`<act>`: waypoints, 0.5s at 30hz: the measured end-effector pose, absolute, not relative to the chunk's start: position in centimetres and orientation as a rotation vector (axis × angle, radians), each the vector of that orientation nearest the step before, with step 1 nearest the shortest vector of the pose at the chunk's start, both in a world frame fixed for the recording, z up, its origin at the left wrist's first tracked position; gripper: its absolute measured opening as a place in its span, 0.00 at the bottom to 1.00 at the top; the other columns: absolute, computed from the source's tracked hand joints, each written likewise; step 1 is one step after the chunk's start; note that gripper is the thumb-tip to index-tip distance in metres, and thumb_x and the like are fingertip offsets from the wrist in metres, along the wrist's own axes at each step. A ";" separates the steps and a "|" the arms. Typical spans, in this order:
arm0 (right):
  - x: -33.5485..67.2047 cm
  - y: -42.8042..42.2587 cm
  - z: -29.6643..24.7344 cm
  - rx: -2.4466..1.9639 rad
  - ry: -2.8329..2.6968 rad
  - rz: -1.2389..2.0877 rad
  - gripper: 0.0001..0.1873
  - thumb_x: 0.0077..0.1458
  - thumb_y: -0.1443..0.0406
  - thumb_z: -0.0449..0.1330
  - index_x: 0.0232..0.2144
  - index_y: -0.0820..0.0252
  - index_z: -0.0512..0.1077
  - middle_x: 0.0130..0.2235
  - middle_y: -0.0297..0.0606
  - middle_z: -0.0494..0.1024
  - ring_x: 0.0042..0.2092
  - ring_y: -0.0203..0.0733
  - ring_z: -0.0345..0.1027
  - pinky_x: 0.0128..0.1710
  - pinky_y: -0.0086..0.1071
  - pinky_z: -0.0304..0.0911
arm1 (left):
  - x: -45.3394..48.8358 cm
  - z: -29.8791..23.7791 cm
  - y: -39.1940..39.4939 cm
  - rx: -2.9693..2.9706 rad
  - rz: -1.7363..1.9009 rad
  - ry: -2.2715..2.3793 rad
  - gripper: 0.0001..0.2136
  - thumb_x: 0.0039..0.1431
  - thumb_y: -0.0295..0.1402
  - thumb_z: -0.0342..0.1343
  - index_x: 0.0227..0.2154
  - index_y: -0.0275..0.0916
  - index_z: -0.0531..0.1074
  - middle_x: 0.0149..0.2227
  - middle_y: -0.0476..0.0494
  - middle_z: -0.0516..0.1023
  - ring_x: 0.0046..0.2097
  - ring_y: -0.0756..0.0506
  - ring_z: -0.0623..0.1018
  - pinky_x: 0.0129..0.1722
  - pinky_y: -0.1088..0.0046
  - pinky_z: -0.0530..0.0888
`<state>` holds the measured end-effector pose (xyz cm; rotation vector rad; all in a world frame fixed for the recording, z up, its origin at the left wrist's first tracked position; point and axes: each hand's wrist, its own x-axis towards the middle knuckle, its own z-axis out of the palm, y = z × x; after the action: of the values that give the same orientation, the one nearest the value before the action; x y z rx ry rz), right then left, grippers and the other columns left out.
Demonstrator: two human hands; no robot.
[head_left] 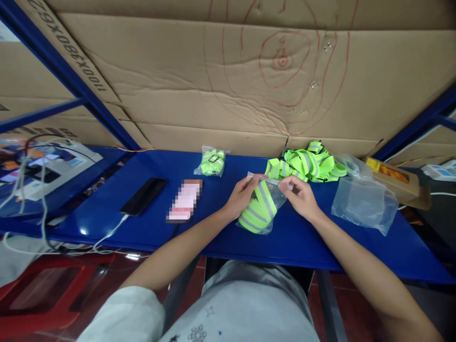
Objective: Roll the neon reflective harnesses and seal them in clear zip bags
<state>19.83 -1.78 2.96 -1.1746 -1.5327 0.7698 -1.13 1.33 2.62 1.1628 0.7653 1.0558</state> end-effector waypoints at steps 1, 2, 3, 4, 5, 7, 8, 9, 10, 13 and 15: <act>19.8 -1.8 3.0 -1.175 -1.536 0.776 0.26 0.59 0.41 0.64 0.31 0.57 0.73 0.29 0.34 0.73 0.31 0.37 0.62 0.34 0.33 0.59 | -1.1 2.6 1.3 1.165 1.060 0.768 0.26 0.60 0.59 0.64 0.47 0.40 0.83 0.38 0.44 0.85 0.37 0.45 0.81 0.39 0.72 0.75; 19.8 -1.9 3.1 -1.174 -1.542 0.785 0.26 0.59 0.40 0.64 0.32 0.57 0.74 0.29 0.34 0.73 0.31 0.37 0.62 0.34 0.33 0.59 | -1.1 2.6 1.2 1.178 1.068 0.774 0.26 0.60 0.59 0.63 0.46 0.40 0.83 0.38 0.44 0.85 0.37 0.45 0.80 0.39 0.72 0.75; 19.7 -2.0 3.1 -1.174 -1.548 0.795 0.26 0.59 0.40 0.64 0.32 0.57 0.74 0.30 0.34 0.73 0.31 0.37 0.63 0.34 0.33 0.59 | -1.1 2.5 1.2 1.202 1.077 0.780 0.26 0.61 0.58 0.63 0.46 0.40 0.83 0.39 0.44 0.85 0.37 0.45 0.80 0.40 0.72 0.75; 19.6 -2.0 3.2 -1.173 -1.555 0.806 0.26 0.58 0.40 0.65 0.33 0.57 0.74 0.30 0.34 0.74 0.32 0.37 0.63 0.34 0.33 0.60 | -1.1 2.4 1.1 1.232 1.082 0.786 0.25 0.61 0.58 0.62 0.46 0.40 0.83 0.39 0.44 0.85 0.38 0.45 0.80 0.41 0.72 0.74; 19.5 -2.0 3.2 -1.173 -1.561 0.814 0.27 0.58 0.40 0.65 0.33 0.57 0.74 0.30 0.34 0.74 0.32 0.37 0.63 0.34 0.33 0.60 | -1.1 2.3 1.1 1.261 1.084 0.790 0.25 0.62 0.58 0.62 0.46 0.40 0.83 0.39 0.44 0.84 0.39 0.45 0.80 0.41 0.72 0.74; 19.4 -2.1 3.2 -1.173 -1.567 0.829 0.27 0.57 0.40 0.66 0.33 0.57 0.74 0.30 0.34 0.75 0.31 0.37 0.64 0.33 0.32 0.60 | -1.1 2.2 1.0 1.304 1.079 0.788 0.26 0.63 0.58 0.61 0.46 0.39 0.83 0.40 0.43 0.84 0.40 0.46 0.79 0.41 0.72 0.73; 19.3 -2.1 3.2 -1.174 -1.569 0.836 0.27 0.57 0.40 0.66 0.33 0.57 0.74 0.30 0.34 0.75 0.31 0.37 0.63 0.33 0.32 0.60 | -1.1 2.1 1.0 1.316 1.074 0.784 0.25 0.63 0.57 0.61 0.47 0.39 0.83 0.40 0.43 0.84 0.40 0.46 0.79 0.41 0.73 0.72; 19.3 -2.1 3.2 -1.175 -1.572 0.844 0.27 0.57 0.40 0.66 0.33 0.57 0.74 0.30 0.34 0.75 0.31 0.37 0.64 0.33 0.32 0.60 | -1.1 2.1 0.9 1.324 1.072 0.780 0.25 0.64 0.57 0.61 0.47 0.39 0.83 0.41 0.43 0.84 0.40 0.46 0.79 0.41 0.73 0.72; 19.3 -2.1 3.2 -1.176 -1.574 0.853 0.27 0.57 0.40 0.66 0.34 0.57 0.74 0.30 0.35 0.75 0.31 0.37 0.64 0.33 0.32 0.60 | -1.1 2.1 0.9 1.335 1.073 0.778 0.25 0.64 0.57 0.60 0.47 0.39 0.83 0.41 0.43 0.84 0.41 0.46 0.79 0.41 0.73 0.72; 19.5 -2.1 3.2 -1.180 -1.591 0.883 0.27 0.56 0.40 0.67 0.34 0.57 0.75 0.31 0.35 0.77 0.30 0.36 0.65 0.31 0.31 0.58 | -1.1 1.9 0.9 1.419 1.066 0.785 0.25 0.66 0.56 0.58 0.47 0.39 0.83 0.41 0.44 0.84 0.40 0.47 0.78 0.41 0.73 0.71; 19.6 -2.1 3.2 -1.186 -1.616 0.902 0.26 0.56 0.41 0.68 0.33 0.58 0.75 0.30 0.35 0.77 0.29 0.35 0.63 0.30 0.31 0.56 | -1.1 1.8 0.9 1.480 1.051 0.795 0.26 0.67 0.56 0.57 0.48 0.38 0.83 0.41 0.43 0.84 0.39 0.47 0.77 0.40 0.73 0.70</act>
<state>19.59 -2.11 3.23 -1.1860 -1.6163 0.9016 -1.11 0.89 1.84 1.4800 0.7945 1.0507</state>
